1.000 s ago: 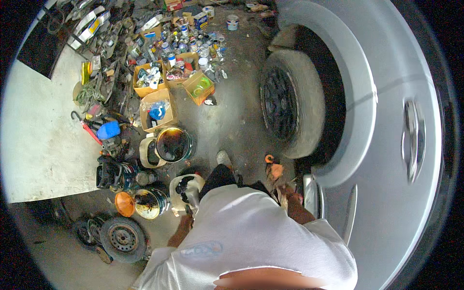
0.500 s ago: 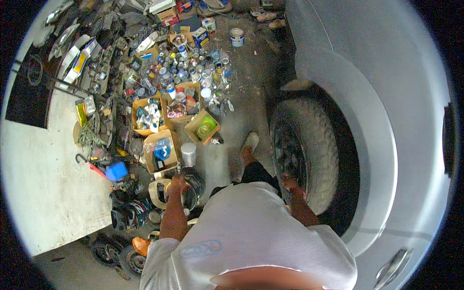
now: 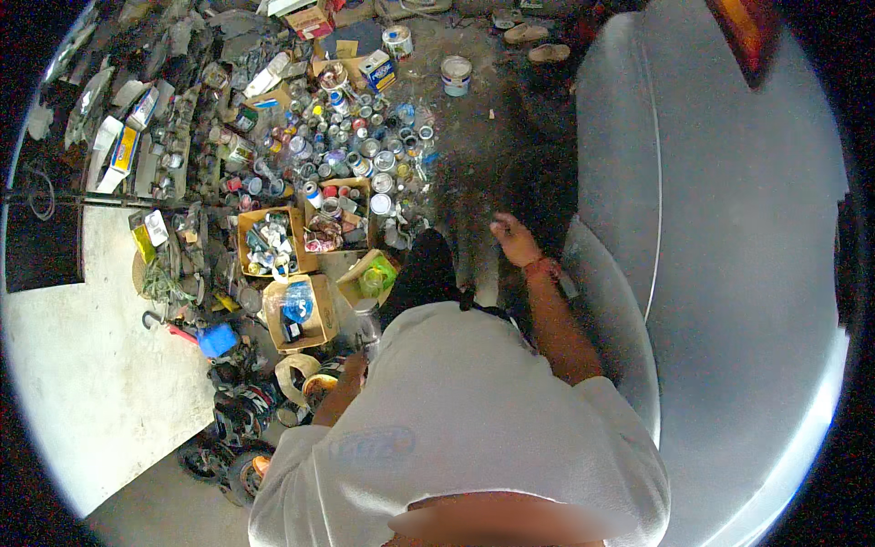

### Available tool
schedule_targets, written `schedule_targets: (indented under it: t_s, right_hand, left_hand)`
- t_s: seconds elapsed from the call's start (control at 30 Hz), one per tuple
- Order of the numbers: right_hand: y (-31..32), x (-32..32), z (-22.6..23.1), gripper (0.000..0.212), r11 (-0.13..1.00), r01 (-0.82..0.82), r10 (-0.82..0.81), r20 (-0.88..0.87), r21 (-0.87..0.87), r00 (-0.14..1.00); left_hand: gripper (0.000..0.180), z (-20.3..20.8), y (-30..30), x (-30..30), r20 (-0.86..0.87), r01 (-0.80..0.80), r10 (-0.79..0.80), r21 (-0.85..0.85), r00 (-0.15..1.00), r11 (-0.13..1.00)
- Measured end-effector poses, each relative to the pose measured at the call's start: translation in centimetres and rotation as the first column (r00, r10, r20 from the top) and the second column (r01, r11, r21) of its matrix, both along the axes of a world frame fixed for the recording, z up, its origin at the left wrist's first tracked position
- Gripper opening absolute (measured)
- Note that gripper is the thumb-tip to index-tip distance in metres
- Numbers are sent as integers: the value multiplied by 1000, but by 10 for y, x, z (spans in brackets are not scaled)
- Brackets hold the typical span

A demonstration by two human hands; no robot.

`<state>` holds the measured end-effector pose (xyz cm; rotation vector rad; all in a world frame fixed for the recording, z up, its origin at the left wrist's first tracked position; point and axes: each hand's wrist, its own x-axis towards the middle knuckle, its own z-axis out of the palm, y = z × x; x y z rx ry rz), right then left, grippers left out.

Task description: The person walks through a cluttered auto repair shop, sits on the floor, and opens several paint cans. They pour paint into a spray gun cup, wipe the area with a cloth, and then stand up to connect the spray gun to an air hose.

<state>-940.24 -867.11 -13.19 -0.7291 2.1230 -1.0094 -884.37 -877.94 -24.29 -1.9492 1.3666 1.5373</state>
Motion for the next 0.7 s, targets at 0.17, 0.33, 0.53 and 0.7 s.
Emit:
schedule_targets:
  t_s: [0.17, 0.33, 0.53, 0.7]
  right_hand:
    - [-49, -88, -99, 52, 996, 46, -48, -25, -74, 999]
    - [-81, -172, -189, 49, 992, -65, 57, 80, 107, 995]
    - [-184, -307, -171, 47, 884, -40, 103, -110, 467, 989]
    - [-320, -422, -164, 47, 777, -256, 392, -124, 575, 911]
  left_hand:
    - [31, -29, -102, -113, 30, 65, -66, 5, 997, 998]
    - [33, -56, -258, -251, -7, 234, -237, -140, 971, 962]
    - [35, -55, -435, -387, -44, 214, -265, -474, 963, 854]
    - [38, -21, -529, -456, -30, 39, -70, -592, 997, 805]
